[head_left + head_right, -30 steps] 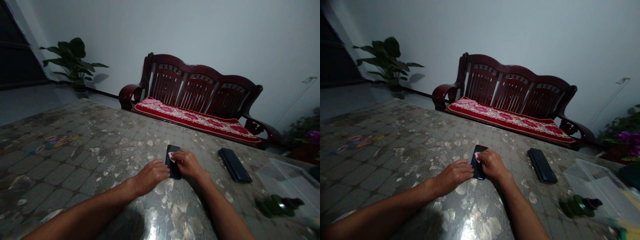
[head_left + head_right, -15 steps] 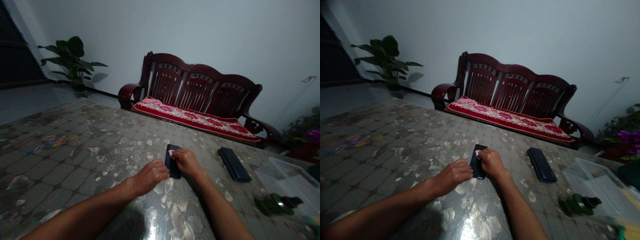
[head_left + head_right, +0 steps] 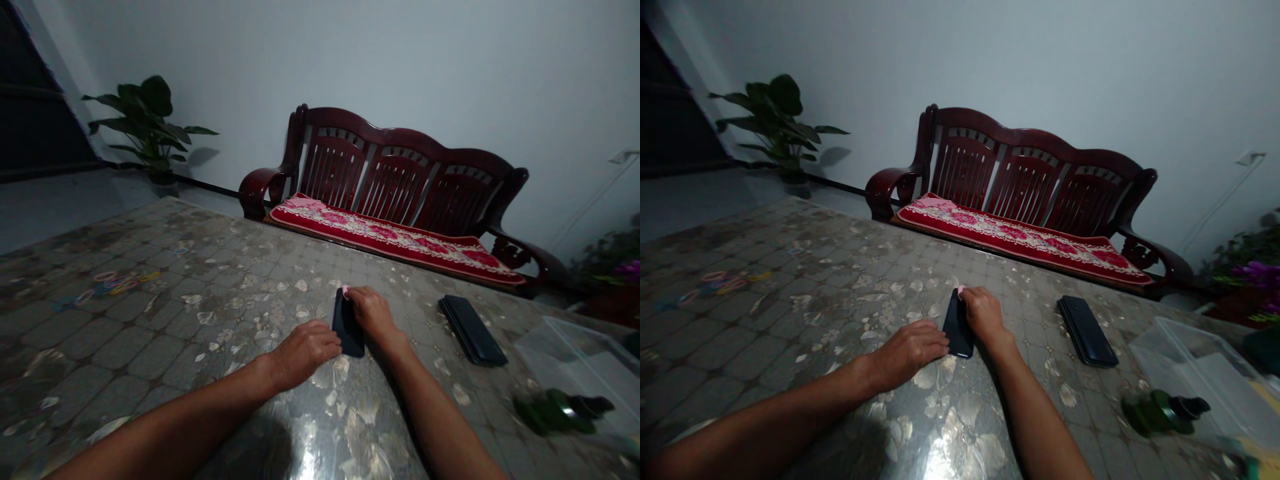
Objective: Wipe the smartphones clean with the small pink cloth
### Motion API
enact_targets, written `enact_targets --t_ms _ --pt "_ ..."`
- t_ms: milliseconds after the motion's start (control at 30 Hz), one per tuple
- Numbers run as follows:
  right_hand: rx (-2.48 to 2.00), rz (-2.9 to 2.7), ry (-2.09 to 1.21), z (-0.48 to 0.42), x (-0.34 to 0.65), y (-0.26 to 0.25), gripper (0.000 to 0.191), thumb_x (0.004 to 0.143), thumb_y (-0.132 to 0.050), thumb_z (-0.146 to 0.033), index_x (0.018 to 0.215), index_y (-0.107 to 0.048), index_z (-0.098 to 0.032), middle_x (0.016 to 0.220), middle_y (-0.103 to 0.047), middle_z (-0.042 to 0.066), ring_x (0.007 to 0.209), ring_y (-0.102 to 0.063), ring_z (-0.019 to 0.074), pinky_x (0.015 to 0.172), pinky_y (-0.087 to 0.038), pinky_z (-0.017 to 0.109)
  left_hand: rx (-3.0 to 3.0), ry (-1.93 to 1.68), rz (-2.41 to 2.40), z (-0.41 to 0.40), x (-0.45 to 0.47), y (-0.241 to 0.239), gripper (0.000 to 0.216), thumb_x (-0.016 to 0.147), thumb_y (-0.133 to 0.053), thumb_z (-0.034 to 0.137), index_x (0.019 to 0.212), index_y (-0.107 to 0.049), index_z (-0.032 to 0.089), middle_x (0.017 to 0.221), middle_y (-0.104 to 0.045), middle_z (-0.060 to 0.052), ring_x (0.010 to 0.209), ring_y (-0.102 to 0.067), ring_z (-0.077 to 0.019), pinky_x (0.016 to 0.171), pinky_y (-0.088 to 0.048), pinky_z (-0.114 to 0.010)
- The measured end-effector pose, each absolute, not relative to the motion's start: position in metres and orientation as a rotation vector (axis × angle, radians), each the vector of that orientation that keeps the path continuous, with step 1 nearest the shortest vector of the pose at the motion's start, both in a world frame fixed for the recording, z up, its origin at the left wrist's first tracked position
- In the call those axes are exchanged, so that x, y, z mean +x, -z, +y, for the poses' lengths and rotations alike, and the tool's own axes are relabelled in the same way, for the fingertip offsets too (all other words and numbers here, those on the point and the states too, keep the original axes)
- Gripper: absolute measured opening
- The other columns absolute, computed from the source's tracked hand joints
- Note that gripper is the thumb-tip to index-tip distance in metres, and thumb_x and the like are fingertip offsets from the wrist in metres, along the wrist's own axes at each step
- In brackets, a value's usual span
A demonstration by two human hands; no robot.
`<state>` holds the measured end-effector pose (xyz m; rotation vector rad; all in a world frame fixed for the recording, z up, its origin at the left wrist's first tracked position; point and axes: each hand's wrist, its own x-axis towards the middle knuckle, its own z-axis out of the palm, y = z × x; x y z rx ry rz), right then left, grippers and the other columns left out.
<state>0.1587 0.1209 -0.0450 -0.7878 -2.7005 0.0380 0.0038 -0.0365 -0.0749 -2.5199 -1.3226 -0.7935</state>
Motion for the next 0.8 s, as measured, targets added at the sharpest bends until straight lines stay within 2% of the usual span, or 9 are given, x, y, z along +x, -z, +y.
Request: enact_targets --t_ms 133,233,333,467,667,800 --pt "-0.516 -2.686 -0.126 0.116 0.158 0.048 0.034 0.09 -0.052 -0.004 0.109 -0.074 -0.021 0.12 -0.074 0.006 0.106 -0.067 0.0219 0.091 -0.051 0.031 -2.515 0.8 -1.321 -0.036 0.004 0.075 0.024 0.102 -0.048 0.018 0.098 -0.072 0.019 0.09 -0.074 -0.006 0.084 -0.068 -0.0173 0.085 -0.053 -0.033" --pt "-0.348 -2.688 -0.186 0.112 0.162 0.049 0.032 0.085 -0.054 -0.002 0.101 -0.075 -0.021 0.113 -0.076 0.005 0.1 -0.069 0.0206 0.089 -0.052 0.031 -2.508 0.794 -1.335 -0.037 0.004 0.076 0.024 0.102 -0.048 0.018 0.098 -0.072 0.019 0.089 -0.074 -0.006 0.084 -0.067 -0.0175 0.084 -0.052 -0.033" --pt "-0.414 -2.671 -0.181 0.114 0.166 0.05 0.033 0.084 -0.055 -0.002 0.101 -0.075 -0.022 0.108 -0.078 0.005 0.096 -0.07 0.0208 0.086 -0.053 0.031 -2.508 0.784 -1.344 -0.037 0.004 0.076 0.024 0.102 -0.048 0.018 0.097 -0.072 0.019 0.09 -0.074 -0.006 0.084 -0.067 -0.0178 0.084 -0.052 -0.033" --pt "-0.569 -2.65 -0.17 0.119 0.17 0.051 0.038 0.082 -0.053 0.0 0.105 -0.075 -0.022 0.112 -0.076 0.006 0.1 -0.069 0.0206 0.087 -0.053 0.03 -2.523 0.772 -1.368 -0.036 0.004 0.076 0.025 0.102 -0.048 0.017 0.097 -0.072 0.019 0.09 -0.073 -0.006 0.084 -0.067 -0.0177 0.086 -0.052 -0.033" --pt "-0.428 -2.74 -0.226 0.107 0.172 0.04 0.036 0.078 -0.055 0.0 0.097 -0.077 -0.021 0.105 -0.078 0.005 0.095 -0.07 0.0213 0.085 -0.052 0.03 -2.553 0.749 -1.403 -0.037 0.006 0.072 0.021 0.1 -0.052 0.015 0.094 -0.071 0.018 0.088 -0.073 -0.004 0.084 -0.068 -0.018 0.085 -0.052 -0.033" --pt "-0.51 -2.845 -0.211 0.112 0.173 0.029 0.039 0.081 -0.054 -0.002 0.104 -0.077 -0.023 0.104 -0.078 0.006 0.096 -0.071 0.021 0.081 -0.051 0.027 -2.557 0.741 -1.4 -0.037 0.007 0.072 0.02 0.1 -0.052 0.016 0.096 -0.071 0.018 0.09 -0.074 -0.005 0.085 -0.068 -0.0184 0.085 -0.052 -0.033"
